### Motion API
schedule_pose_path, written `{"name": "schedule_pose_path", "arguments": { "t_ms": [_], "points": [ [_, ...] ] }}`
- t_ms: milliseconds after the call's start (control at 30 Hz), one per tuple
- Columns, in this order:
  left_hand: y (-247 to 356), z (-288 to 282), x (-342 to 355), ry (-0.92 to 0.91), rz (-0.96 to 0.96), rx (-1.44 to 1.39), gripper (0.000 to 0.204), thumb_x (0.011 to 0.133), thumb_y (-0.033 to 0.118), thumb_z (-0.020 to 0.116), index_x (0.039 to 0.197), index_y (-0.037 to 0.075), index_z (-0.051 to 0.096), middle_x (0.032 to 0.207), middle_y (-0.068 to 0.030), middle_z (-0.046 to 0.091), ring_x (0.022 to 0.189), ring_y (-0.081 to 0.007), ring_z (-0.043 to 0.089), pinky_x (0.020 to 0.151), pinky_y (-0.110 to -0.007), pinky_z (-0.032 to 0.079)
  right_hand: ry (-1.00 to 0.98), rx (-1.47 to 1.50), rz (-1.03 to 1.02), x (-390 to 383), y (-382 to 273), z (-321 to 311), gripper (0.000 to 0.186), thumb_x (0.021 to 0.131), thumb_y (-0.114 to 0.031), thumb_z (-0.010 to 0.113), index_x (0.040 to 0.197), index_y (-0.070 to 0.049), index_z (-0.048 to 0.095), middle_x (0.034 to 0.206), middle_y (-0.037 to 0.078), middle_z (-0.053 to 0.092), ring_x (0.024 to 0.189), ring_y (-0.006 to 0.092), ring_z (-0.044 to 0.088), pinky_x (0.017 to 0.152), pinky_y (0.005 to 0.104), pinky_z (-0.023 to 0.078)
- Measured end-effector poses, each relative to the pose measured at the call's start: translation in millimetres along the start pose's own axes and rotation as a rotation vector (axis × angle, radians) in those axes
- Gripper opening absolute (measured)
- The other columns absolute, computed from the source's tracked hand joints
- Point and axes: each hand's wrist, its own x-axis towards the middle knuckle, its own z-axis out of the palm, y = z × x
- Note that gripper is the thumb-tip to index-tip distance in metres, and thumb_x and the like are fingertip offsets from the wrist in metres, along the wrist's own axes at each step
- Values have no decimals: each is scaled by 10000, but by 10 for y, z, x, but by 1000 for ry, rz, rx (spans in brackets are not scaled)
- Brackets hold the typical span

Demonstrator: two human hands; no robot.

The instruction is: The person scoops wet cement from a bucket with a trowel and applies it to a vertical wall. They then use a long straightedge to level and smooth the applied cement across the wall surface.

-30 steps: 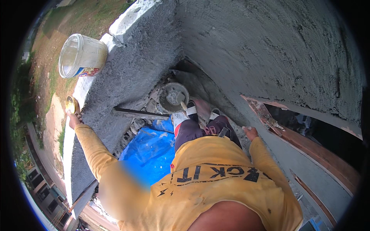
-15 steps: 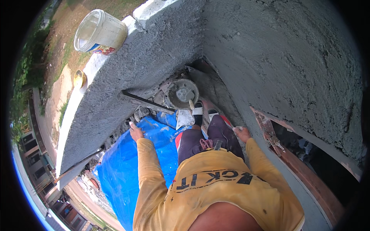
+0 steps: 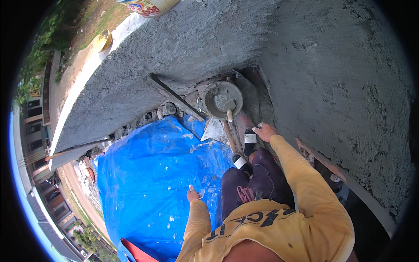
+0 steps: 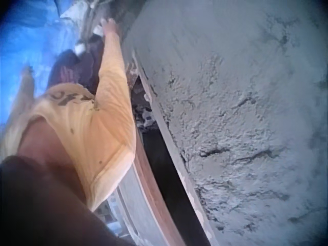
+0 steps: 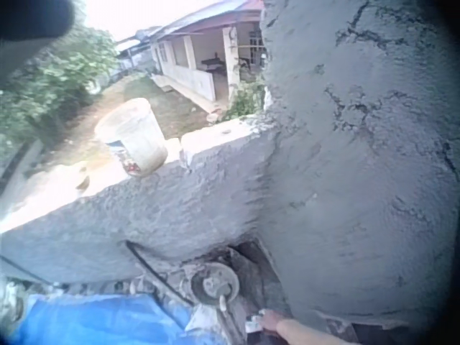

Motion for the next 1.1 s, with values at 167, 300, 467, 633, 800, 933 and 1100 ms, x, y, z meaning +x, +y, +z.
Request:
{"name": "schedule_pose_path", "arguments": {
  "t_ms": [167, 300, 467, 633, 800, 933, 1100],
  "points": [
    [551, 737, 629, -42, 232, -126, 619, 889, 561, 439, 1024, -35, 540, 793, -172, 632, 552, -216, 598, 452, -314, 454, 68, -216, -116, 424, -496, 420, 566, 866, -481, 485, 1252, -68, 513, 1258, 162, 531, 1176, 307, 501, 1010, 435, 357],
    [1108, 1702, 1234, -138, 363, -329, 576, 897, 541, 451, 1038, -9, 547, 837, -131, 628, 644, -183, 599, 499, -281, 440, 140, -422, -329, 1436, -442, 1125, 527, 882, -461, 468, 1234, -72, 525, 1233, 161, 544, 1148, 298, 521, 1044, 444, 287],
    [1616, 2833, 1807, -296, 368, -476, 686, 892, 581, 407, 1223, -17, 466, 1124, -185, 571, 984, -279, 579, 750, -411, 476, 18, -592, -345, 2404, -658, 1465, 482, 883, -470, 471, 1148, -93, 613, 1204, 161, 579, 1137, 284, 534, 1049, 442, 259],
    [2096, 3667, 2232, -448, 339, -592, 762, 872, 640, 393, 1335, 36, 376, 1218, -179, 523, 1047, -311, 557, 797, -465, 466, -67, -733, -306, 3031, -664, 1696, 439, 822, -430, 560, 1106, -106, 645, 1177, 93, 616, 1126, 260, 557, 1014, 418, 316],
    [2403, 4004, 2359, -244, 378, -736, 748, 897, 599, 384, 1133, -98, 516, 995, -244, 610, 867, -385, 604, 727, -486, 469, -137, -1040, -362, 2816, -757, 1378, 427, 746, -366, 637, 1088, -111, 650, 1158, 79, 626, 1042, 263, 609, 861, 394, 472],
    [2468, 4047, 2456, 103, 601, -474, 721, 917, 540, 387, 871, -150, 588, 844, -372, 568, 851, -488, 547, 787, -479, 408, 120, -981, -357, 2662, -312, 764, 393, 738, -333, 629, 1049, -92, 642, 1027, 153, 653, 967, 315, 624, 825, 402, 495],
    [2497, 3590, 2240, 167, 886, -242, 609, 922, 482, 419, 903, -99, 601, 812, -341, 585, 846, -473, 571, 754, -487, 427, 384, -1029, -594, 2539, 9, 507, 441, 785, -283, 584, 1181, -96, 540, 930, 176, 636, 846, 297, 636, 734, 412, 501]
  ]
}}
